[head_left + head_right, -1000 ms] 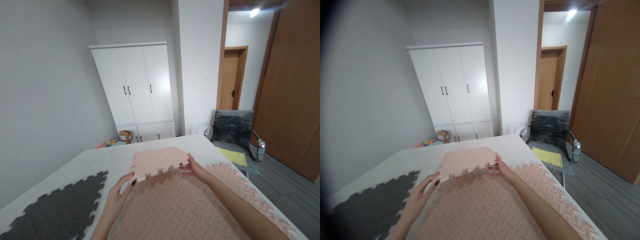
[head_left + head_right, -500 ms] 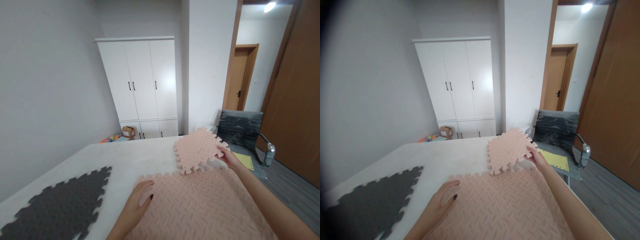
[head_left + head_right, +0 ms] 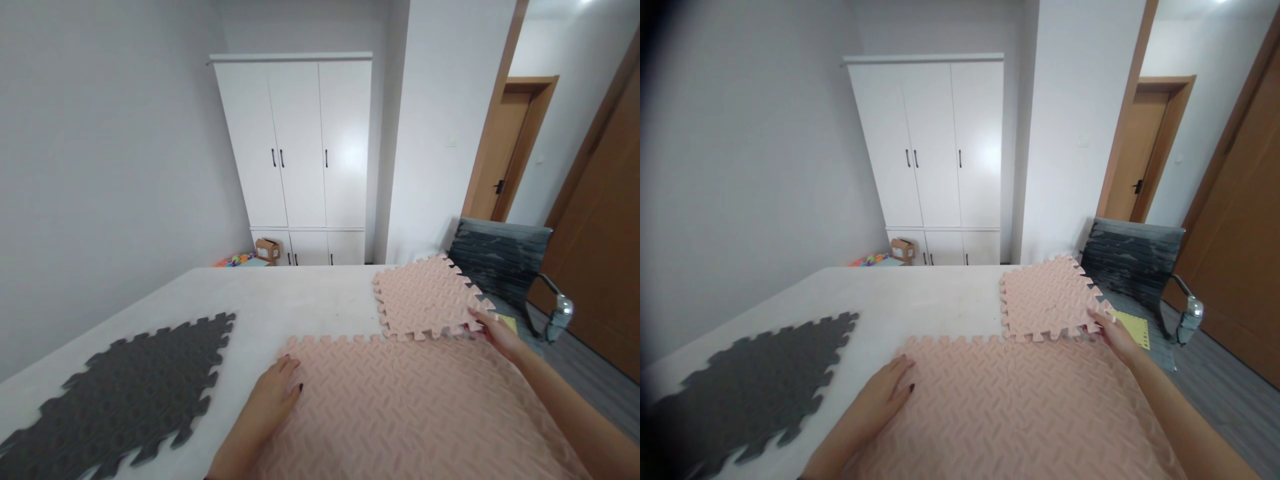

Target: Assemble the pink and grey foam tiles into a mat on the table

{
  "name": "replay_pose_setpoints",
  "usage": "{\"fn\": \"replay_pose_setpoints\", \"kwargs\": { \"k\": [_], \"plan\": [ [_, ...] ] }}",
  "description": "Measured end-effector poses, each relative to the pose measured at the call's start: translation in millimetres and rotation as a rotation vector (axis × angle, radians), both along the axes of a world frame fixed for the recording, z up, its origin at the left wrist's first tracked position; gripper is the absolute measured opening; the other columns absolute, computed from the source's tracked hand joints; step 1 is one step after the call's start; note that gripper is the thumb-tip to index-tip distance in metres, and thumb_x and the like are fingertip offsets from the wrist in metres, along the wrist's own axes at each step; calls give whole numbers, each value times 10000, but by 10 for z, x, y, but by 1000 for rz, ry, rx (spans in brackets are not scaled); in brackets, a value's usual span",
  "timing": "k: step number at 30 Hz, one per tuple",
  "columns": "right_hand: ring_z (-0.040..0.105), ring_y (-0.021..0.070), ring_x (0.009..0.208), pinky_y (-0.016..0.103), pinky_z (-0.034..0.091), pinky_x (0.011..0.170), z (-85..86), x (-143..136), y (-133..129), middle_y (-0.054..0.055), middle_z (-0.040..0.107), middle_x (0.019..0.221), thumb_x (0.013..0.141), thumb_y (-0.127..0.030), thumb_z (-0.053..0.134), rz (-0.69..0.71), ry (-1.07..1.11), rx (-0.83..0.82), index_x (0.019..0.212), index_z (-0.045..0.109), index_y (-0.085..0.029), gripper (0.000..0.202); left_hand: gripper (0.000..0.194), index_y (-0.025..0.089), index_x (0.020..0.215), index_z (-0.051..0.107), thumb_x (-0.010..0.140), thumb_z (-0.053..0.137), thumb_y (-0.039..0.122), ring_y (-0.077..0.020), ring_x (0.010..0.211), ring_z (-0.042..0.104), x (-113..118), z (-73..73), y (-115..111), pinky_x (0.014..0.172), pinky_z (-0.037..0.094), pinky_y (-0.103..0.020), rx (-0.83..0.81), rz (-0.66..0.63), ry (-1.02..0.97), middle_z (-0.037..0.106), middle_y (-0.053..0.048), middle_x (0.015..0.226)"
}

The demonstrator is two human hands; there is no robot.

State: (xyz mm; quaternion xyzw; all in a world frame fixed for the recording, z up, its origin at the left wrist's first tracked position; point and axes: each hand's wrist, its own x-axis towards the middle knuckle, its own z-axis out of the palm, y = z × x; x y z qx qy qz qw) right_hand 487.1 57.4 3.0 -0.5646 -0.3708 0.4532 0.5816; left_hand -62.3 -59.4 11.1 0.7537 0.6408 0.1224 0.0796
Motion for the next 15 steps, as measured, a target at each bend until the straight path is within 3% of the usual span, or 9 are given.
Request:
{"fn": "replay_pose_setpoints", "kwargs": {
  "k": [9,15],
  "plan": [
    [610,235,665,336,507,642,-149,209,61,39,595,585,663,-627,587,-40,-804,-15,592,532,-203,433,513,94,1309,516,849,406,291,-264,1296,454,-3,-7,17,1114,326,-419,-46,-4,18,486,-166,1396],
    [635,310,941,368,495,809,-386,336,165,171,686,935,742,-582,512,-131,-1214,-126,814,654,-157,454,508,103,1317,506,858,410,297,-260,1300,445,-7,-15,18,1116,321,-413,-52,-8,27,479,-158,1403]
  ]
}}
